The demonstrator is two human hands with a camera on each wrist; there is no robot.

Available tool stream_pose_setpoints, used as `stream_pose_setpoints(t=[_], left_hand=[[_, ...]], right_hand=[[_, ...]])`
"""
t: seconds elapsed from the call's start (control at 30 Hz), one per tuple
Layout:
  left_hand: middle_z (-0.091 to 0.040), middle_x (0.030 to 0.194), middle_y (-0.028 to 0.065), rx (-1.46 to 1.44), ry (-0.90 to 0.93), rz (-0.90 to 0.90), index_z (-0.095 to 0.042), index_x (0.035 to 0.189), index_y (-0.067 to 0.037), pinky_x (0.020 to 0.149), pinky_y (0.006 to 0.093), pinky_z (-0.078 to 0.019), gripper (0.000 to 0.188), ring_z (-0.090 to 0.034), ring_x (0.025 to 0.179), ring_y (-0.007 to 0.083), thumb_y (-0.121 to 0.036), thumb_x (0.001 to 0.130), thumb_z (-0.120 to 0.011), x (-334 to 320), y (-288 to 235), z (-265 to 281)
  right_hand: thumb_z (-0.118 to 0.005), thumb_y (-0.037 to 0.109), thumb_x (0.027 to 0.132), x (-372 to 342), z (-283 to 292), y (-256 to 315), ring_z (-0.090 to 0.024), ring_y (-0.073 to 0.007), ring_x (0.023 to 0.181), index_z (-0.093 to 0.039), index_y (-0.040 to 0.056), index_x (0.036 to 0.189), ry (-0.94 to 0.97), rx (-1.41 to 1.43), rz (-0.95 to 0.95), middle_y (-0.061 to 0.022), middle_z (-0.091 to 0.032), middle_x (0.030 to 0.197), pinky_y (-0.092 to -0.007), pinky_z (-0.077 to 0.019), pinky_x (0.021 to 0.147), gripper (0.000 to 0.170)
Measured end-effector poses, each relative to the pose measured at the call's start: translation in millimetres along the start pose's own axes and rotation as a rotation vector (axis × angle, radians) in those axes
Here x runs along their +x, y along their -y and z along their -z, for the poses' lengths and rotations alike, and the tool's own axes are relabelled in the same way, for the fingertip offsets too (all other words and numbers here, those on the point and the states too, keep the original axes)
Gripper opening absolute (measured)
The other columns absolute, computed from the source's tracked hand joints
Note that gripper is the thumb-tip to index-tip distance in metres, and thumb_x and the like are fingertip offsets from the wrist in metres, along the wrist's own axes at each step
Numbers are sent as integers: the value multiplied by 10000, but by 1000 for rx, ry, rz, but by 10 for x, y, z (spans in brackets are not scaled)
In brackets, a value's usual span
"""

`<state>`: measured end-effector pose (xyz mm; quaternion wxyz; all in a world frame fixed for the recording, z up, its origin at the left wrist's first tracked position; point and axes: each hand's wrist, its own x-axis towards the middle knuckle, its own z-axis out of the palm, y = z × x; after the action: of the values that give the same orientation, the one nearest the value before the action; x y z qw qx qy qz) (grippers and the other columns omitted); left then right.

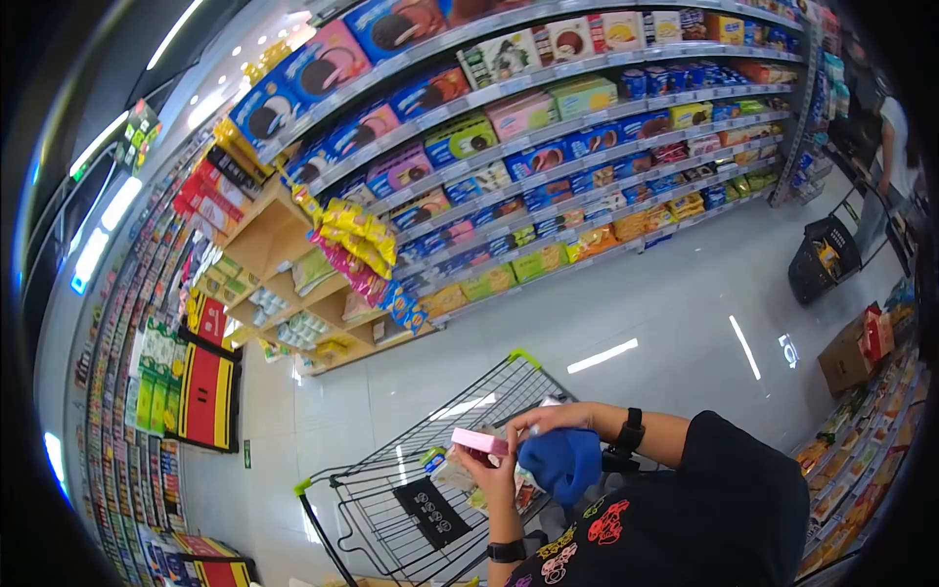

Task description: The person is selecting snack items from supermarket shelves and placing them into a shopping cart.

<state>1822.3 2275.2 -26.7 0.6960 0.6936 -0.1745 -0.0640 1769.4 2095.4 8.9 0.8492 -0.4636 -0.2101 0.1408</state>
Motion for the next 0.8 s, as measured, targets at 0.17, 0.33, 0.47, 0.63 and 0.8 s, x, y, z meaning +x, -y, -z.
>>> stream_pose_setpoints(t=[0.17,0.33,0.47,0.63,0.8], left_hand=[[-445,1238,153,-498,182,191,-226,1348,-20,955,367,-374,775,-447,1150,248,-139,727,-674,-67,-31,-314],[-396,1311,121,-648,416,156,-253,1360,-33,992,382,-350,736,-423,1185,245,-452,818,-522,-150,-275,-686],[-463,1213,133,-638,328,257,-336,1313,-55,932,379,-408,660,-481,1103,256,-543,869,-355,72,-78,-517],[-494,1187,138,-501,397,268,-373,1288,-30,897,378,-435,607,-519,1059,258,-484,890,-316,245,-190,-258],[-435,1275,131,-734,604,378,-346,1310,-41,958,402,-394,601,-459,1153,260,-437,863,-415,112,-762,-468]], right_hand=[[-571,243,804,-577,-65,460,-544,-206,1016,-434,51,1198,-528,463,215,-109,-540,1075,-337,-435,906,459],[-676,175,759,-629,-138,379,-520,-153,969,-477,106,1148,-593,-324,263,-56,-534,1029,-305,-434,856,443],[-675,219,760,-537,-417,155,-499,-145,950,-484,94,1051,-521,-675,233,-49,-523,993,-311,-407,839,369],[-661,196,762,-402,-739,188,-467,-161,1030,-473,62,1111,-584,-646,286,-69,-491,1066,-316,-370,913,419],[-656,233,742,-182,-982,514,-440,-314,1107,-421,101,1236,-944,-990,524,-153,-467,1157,-377,-334,955,562]])
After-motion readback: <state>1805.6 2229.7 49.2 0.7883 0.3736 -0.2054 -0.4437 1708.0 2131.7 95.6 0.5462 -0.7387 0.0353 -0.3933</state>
